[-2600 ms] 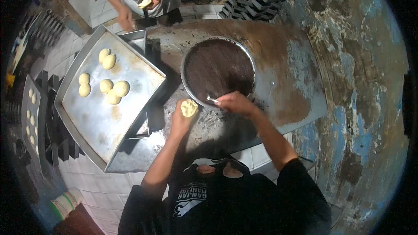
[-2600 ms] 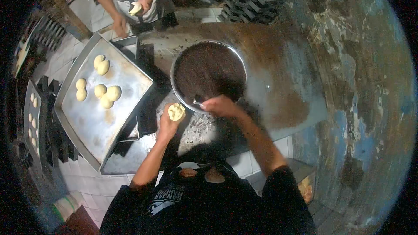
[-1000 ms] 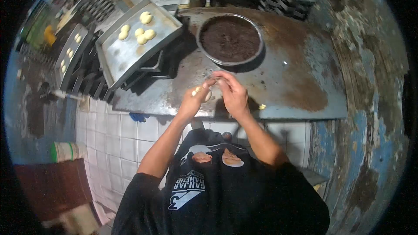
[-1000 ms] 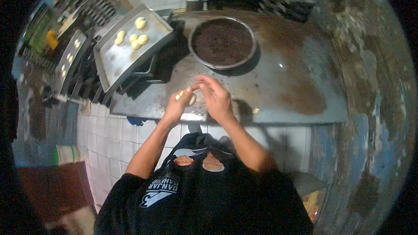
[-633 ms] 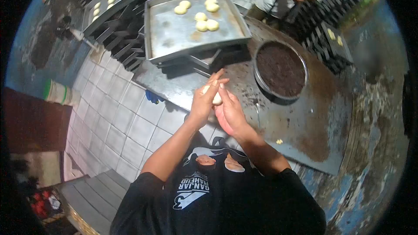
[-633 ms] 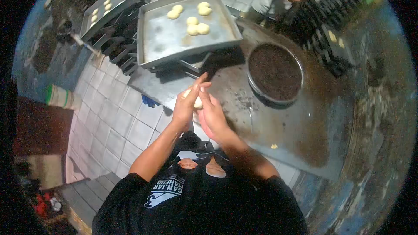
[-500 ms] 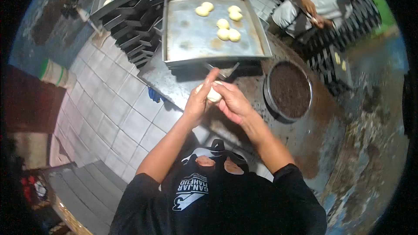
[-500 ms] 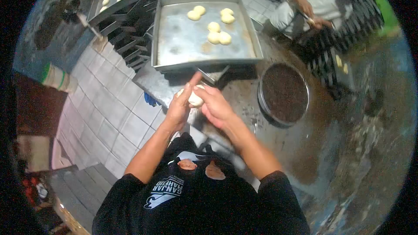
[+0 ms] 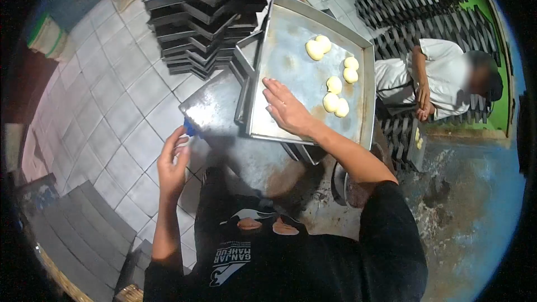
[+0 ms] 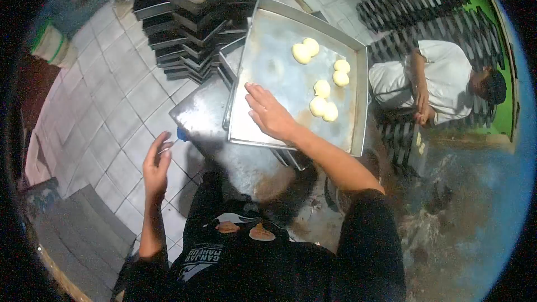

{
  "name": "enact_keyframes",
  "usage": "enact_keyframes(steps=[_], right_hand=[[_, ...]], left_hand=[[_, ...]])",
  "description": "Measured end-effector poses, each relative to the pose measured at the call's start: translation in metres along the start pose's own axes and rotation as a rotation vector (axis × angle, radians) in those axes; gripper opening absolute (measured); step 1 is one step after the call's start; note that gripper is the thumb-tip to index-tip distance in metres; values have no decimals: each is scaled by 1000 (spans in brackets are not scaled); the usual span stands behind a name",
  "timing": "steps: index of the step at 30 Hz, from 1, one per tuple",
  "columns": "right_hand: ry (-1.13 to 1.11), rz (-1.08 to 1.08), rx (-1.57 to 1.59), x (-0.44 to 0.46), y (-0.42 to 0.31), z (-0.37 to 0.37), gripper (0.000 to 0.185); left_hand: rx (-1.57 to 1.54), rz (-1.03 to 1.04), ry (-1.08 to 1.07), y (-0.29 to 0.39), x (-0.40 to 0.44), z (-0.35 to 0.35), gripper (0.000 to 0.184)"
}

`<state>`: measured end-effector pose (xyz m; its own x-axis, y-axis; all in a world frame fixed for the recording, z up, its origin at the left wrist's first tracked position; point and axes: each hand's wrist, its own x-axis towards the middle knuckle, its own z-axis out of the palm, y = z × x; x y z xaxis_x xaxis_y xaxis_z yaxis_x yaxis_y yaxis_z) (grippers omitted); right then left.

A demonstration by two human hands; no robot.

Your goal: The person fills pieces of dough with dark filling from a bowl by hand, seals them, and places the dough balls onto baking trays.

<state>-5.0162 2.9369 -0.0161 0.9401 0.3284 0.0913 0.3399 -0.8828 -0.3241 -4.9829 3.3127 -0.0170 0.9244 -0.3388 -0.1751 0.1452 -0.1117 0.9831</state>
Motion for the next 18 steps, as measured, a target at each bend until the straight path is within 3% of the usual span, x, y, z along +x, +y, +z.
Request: enact_keyframes(steps=[6,9,10,12,13,16,18], right_hand=[[-111,171,-73,6,-4,-19,55],[178,683,1153,-9,16,-73,56],[286,799,700,-33,41,-83,57],[665,925,571,-99,84,-93,40],[710,969,518,-125,89,-89,44],[519,965,393,-192,83,-53,49],[484,1101,394,-209,51,-72,50]], left_hand=[[-166,-43,-114,27,34,30,47],[-84,40,-260,36,46,49,41],[-35,65,-294,47,44,51,40],[65,127,-359,66,41,58,39],[96,183,-361,69,37,65,37],[74,391,-469,72,25,96,34],[125,432,-528,90,5,124,30]])
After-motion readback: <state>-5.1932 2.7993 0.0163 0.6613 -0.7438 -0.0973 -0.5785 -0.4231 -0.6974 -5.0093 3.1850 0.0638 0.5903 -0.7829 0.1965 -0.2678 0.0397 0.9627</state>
